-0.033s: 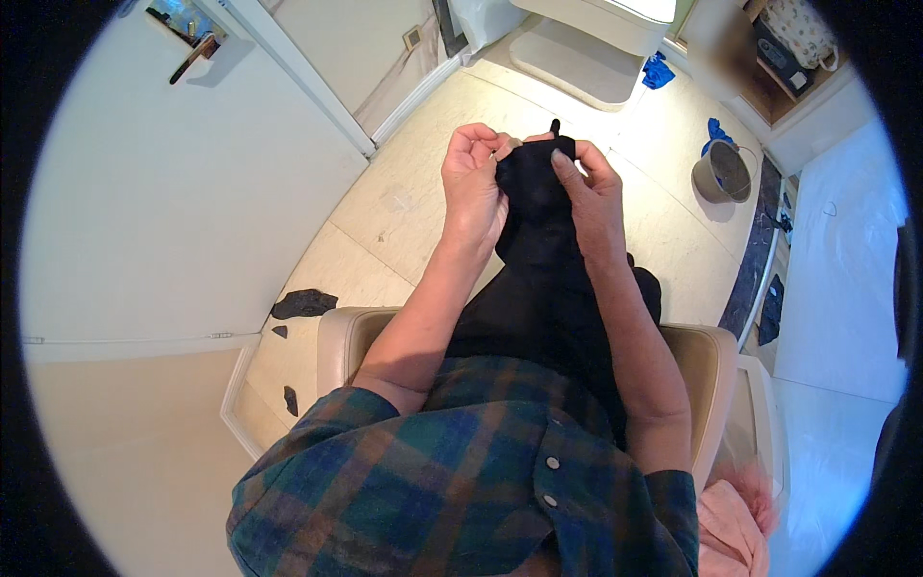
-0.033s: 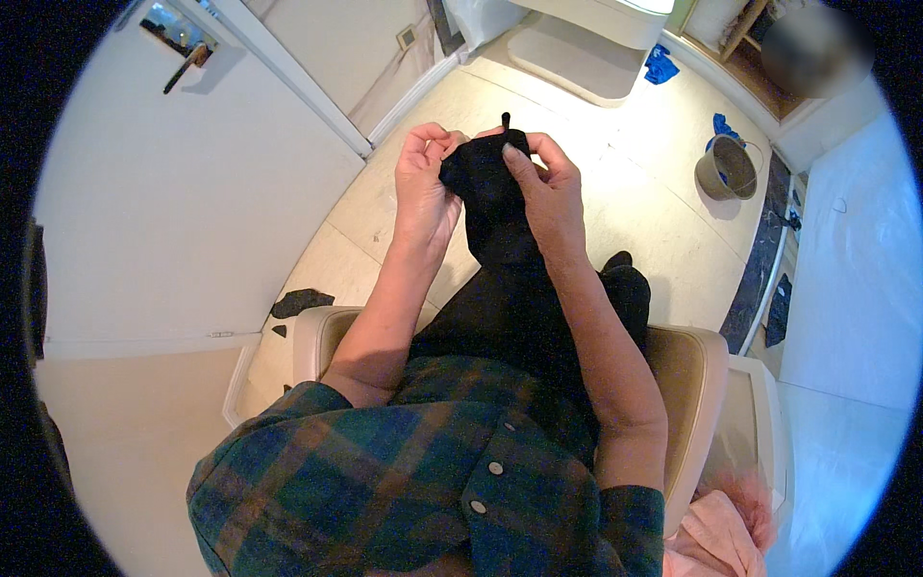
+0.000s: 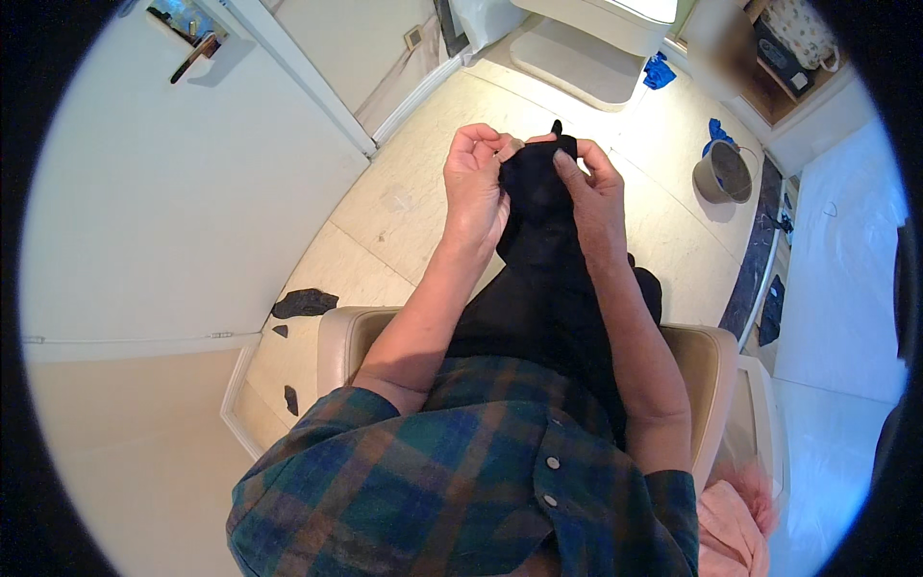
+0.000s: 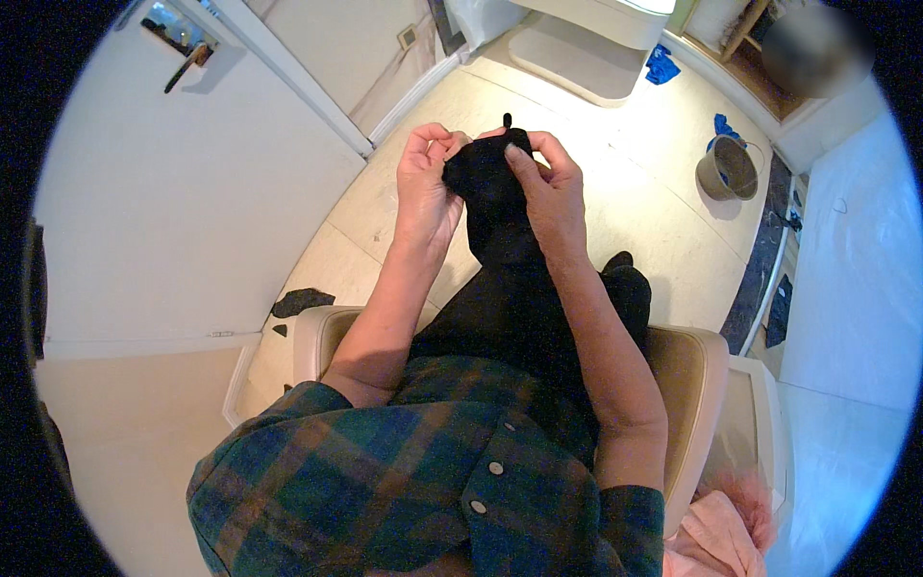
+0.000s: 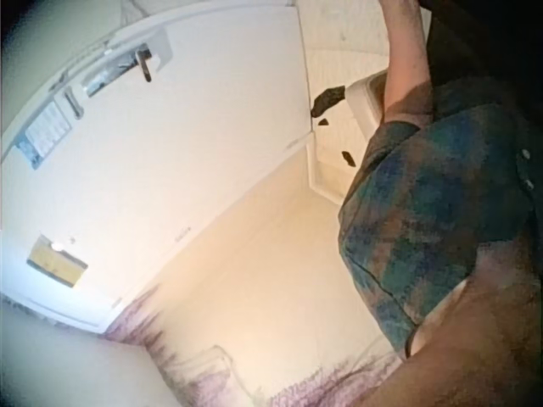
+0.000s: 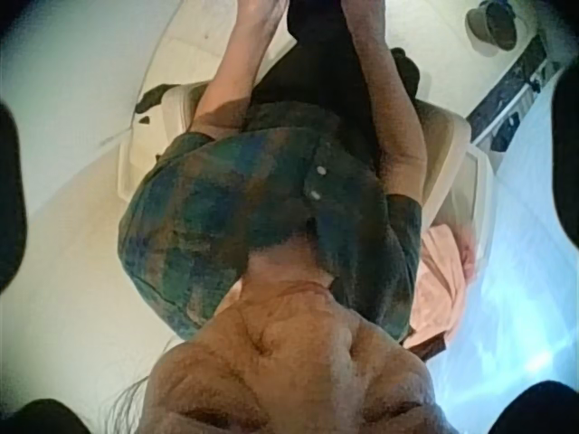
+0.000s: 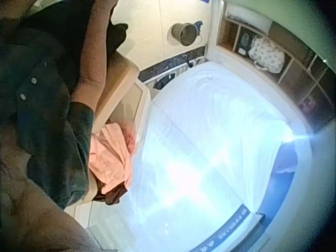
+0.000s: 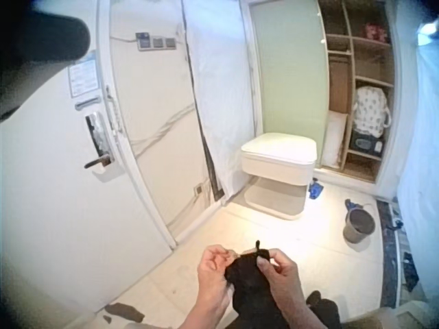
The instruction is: The person folds a pair of black pants on their lap, aligning the legs and folding the garment into a compact rectangle. They then pick up a brown pair of pants from a nearby pile and begin folding them in a similar manner.
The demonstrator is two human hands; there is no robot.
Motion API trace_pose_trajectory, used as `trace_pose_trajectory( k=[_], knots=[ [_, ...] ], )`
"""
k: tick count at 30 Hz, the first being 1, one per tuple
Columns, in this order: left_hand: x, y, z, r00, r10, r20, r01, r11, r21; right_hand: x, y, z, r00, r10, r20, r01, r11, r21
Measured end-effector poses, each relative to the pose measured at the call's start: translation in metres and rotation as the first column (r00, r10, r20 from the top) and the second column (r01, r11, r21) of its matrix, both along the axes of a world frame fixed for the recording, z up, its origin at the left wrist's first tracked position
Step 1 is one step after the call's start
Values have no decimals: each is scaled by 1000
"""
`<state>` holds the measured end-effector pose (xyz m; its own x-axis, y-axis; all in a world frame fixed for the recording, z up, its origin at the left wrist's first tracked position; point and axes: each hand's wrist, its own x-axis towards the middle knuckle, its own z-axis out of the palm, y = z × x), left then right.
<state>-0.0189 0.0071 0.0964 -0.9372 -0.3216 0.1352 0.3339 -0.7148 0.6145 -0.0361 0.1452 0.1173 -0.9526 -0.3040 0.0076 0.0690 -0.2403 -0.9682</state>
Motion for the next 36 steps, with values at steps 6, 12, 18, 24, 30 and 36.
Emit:
trace_pose_trajectory(
  k=[6,12,18,24,30,36],
  knots=[
    [1,-5,1,995,-99,-9,99,994,39,-2,-9,0,986,-51,-160,28,989,-144],
    [1,-1,7,988,-155,15,153,985,73,-4,0,0,995,77,-65,-87,981,-174],
    [-14,5,48,991,-135,-12,135,990,-30,-41,12,41,934,-108,-340,94,994,-59],
    [-79,22,139,925,-77,-373,-131,855,-502,-93,25,163,575,-204,-792,550,813,189],
    [-128,16,271,813,-141,-565,-173,868,-466,-130,36,285,283,-274,-919,692,722,-2],
    [-155,5,352,842,-173,-512,-194,787,-586,-145,43,346,96,-235,-967,708,699,-99]
  ],
)
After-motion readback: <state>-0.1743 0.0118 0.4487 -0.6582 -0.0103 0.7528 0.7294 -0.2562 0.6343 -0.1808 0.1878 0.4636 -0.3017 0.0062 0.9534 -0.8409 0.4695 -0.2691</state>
